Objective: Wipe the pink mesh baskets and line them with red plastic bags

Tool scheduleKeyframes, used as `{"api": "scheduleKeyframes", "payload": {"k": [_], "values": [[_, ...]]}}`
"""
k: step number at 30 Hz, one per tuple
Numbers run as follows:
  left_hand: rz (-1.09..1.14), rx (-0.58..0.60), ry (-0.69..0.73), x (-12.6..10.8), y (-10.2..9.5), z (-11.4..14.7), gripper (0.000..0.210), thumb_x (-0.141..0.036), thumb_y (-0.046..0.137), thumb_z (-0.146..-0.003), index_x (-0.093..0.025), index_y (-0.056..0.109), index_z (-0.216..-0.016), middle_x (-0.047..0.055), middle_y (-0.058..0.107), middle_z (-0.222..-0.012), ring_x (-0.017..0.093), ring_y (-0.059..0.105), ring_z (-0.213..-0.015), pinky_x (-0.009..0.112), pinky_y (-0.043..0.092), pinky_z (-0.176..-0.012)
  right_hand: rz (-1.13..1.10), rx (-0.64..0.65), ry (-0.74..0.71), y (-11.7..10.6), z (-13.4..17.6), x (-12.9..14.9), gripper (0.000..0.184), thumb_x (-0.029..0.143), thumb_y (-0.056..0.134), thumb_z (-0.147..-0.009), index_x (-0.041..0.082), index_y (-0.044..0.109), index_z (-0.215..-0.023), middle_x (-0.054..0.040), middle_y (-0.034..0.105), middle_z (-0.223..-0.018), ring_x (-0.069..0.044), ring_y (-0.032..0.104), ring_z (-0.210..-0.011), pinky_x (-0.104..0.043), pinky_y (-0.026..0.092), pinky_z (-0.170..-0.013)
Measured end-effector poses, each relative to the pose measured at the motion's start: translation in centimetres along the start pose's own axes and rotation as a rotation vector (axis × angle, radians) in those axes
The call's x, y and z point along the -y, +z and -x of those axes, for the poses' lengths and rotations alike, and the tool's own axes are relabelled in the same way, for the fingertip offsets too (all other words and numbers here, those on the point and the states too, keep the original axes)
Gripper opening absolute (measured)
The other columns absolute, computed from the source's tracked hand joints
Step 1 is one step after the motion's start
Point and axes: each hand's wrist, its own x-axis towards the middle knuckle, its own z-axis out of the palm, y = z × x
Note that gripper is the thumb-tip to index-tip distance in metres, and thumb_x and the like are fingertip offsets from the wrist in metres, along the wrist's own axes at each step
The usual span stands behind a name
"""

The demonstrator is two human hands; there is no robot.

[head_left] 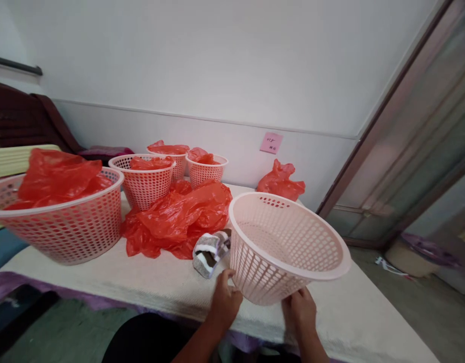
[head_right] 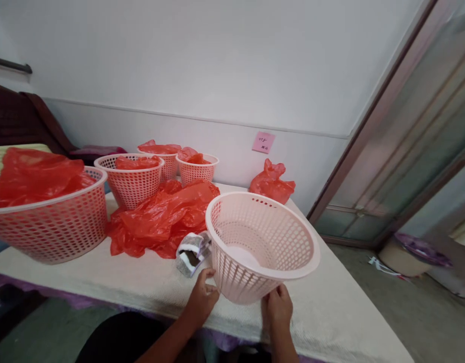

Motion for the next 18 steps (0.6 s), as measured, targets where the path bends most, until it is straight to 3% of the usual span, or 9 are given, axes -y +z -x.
{"api": "scheduleKeyframes", "payload": {"k": [3, 12, 15, 18], "values": [[-0.050, 0.013, 0.003, 0.2, 0.4, 0.8, 0.041, -0.009, 0.057, -0.069, -0.020, 0.051, -0.107, 0.006, 0.056, -0.114, 0.016, 0.061, -0.082, 0.032, 0.050, -0.080, 0.031, 0.041, -0.012, -0.4, 0.0, -0.1, 0.036, 0.049, 0.048, -0.057, 0.020, 0.063, -0.071, -0.0048, 0.067, -0.065, -0.026, 0.058, -0.072, -0.034, 0.044, -0.063], [-0.176, -0.050, 0.094, -0.3, -1.3, 2.3, 0.029, -0.011, 0.052, -0.071, -0.022, 0.058, -0.098, 0.001, 0.063, -0.089, 0.016, 0.064, -0.074, 0.030, 0.052, -0.070, 0.175, 0.159, -0.035, 0.3, -0.6, -1.1, 0.039, 0.055, 0.045, -0.055, 0.023, 0.061, -0.072, -0.0072, 0.069, -0.073, -0.031, 0.061, -0.079, -0.037, 0.041, -0.069], [-0.247, -0.093, 0.192, -0.6, -3.1, 1.4, 0.018, -0.016, 0.050, -0.078, -0.020, 0.061, -0.092, 0.003, 0.065, -0.088, 0.018, 0.066, -0.079, 0.031, 0.054, -0.073, 0.214, 0.185, -0.050, 0.3, -0.6, -1.0, 0.040, 0.057, 0.044, -0.054, 0.025, 0.059, -0.071, -0.0084, 0.069, -0.073, -0.032, 0.061, -0.079, -0.038, 0.041, -0.069], [-0.359, -0.214, 0.325, -2.1, -6.8, -0.6, 0.019, -0.022, 0.047, -0.085, -0.019, 0.059, -0.100, 0.007, 0.065, -0.096, 0.022, 0.065, -0.091, 0.036, 0.054, -0.081, 0.245, 0.193, -0.050, 0.3, -0.6, -1.0, 0.039, 0.057, 0.041, -0.053, 0.026, 0.058, -0.069, -0.0101, 0.069, -0.074, -0.032, 0.061, -0.080, -0.038, 0.041, -0.070]]}}
